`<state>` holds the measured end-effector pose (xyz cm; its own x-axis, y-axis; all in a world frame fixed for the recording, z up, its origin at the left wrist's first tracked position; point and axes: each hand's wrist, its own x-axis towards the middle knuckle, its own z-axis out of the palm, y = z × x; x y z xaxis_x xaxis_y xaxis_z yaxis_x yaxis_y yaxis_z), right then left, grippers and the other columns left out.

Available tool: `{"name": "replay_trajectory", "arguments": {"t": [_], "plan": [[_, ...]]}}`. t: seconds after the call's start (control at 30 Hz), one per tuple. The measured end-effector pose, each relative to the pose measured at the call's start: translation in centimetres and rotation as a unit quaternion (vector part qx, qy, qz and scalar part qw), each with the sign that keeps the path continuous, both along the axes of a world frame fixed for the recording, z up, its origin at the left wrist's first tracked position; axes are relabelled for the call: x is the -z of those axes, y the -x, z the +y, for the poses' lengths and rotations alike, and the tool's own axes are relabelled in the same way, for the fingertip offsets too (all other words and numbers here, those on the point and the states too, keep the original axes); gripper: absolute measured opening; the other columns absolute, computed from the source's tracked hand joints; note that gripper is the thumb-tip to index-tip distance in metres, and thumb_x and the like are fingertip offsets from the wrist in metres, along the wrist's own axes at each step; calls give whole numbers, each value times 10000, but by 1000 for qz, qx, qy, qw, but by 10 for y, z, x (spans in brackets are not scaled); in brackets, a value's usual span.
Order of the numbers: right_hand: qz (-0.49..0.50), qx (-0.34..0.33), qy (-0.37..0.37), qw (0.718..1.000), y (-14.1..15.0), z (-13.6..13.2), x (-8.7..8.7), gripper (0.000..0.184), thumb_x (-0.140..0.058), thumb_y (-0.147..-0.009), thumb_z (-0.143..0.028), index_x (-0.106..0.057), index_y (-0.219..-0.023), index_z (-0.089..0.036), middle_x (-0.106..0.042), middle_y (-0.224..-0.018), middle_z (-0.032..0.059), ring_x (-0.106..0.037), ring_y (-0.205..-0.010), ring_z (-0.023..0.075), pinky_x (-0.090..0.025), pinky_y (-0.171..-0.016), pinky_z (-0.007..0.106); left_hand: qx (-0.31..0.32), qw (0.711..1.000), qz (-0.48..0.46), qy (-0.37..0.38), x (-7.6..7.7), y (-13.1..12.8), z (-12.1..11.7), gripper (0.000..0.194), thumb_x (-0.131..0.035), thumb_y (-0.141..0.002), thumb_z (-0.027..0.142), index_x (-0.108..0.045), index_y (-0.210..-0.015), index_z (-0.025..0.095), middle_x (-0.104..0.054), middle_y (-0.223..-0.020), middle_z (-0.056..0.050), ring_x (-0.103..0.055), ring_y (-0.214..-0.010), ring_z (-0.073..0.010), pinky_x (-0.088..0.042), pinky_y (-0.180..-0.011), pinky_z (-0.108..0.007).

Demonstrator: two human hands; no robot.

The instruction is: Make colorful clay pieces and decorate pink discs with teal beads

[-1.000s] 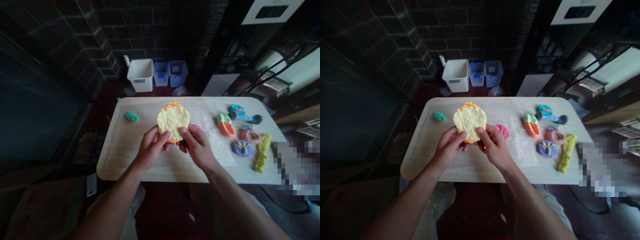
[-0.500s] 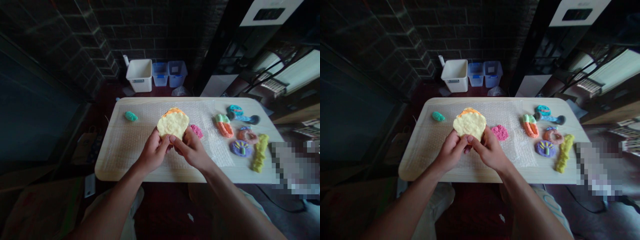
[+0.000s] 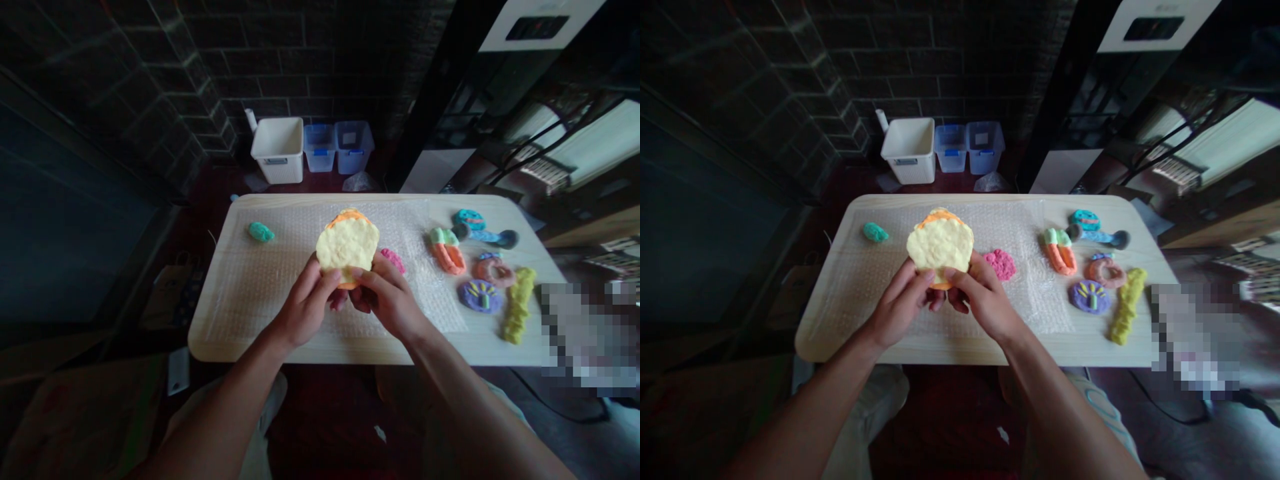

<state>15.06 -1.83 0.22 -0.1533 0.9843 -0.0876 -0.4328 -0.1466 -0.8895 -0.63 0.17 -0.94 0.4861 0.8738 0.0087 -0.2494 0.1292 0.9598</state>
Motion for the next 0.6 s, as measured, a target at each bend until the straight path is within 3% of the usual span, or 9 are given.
{"name": "replay_trajectory", "arguments": {"t": [0.17, 0.33, 0.6], "plan": [[10, -9, 5, 1000, -9, 0, 1, 168, -731, -907, -322, -637, -922, -184, -658, -661, -14, -475, -455, 81, -304, -412, 201, -7, 999, -25, 27, -7, 2, 5, 239, -632, -999, 406, -602, -1020, 169, -643, -779, -16, -534, -586, -109, -400, -518, -235], [9, 10, 11, 1000, -13, 1, -2, 251, -743, -909, -414, -671, -880, -176, -617, -639, -18, -464, -467, 91, -312, -431, 223, -29, 996, -66, 43, -5, 4, 8, 282, -638, -994, 416, -637, -893, 152, -664, -783, -41, -592, -595, -133, -474, -531, -260], [-15, 12, -8, 1000, -14, 1, 2, 255, -725, -944, -412, -661, -870, -176, -628, -690, -4, -452, -505, 88, -300, -461, 230, -26, 998, -39, 45, -6, 5, 8, 275, -645, -989, 409, -665, -1014, 136, -717, -860, -74, -618, -600, -133, -509, -544, -268]]}}
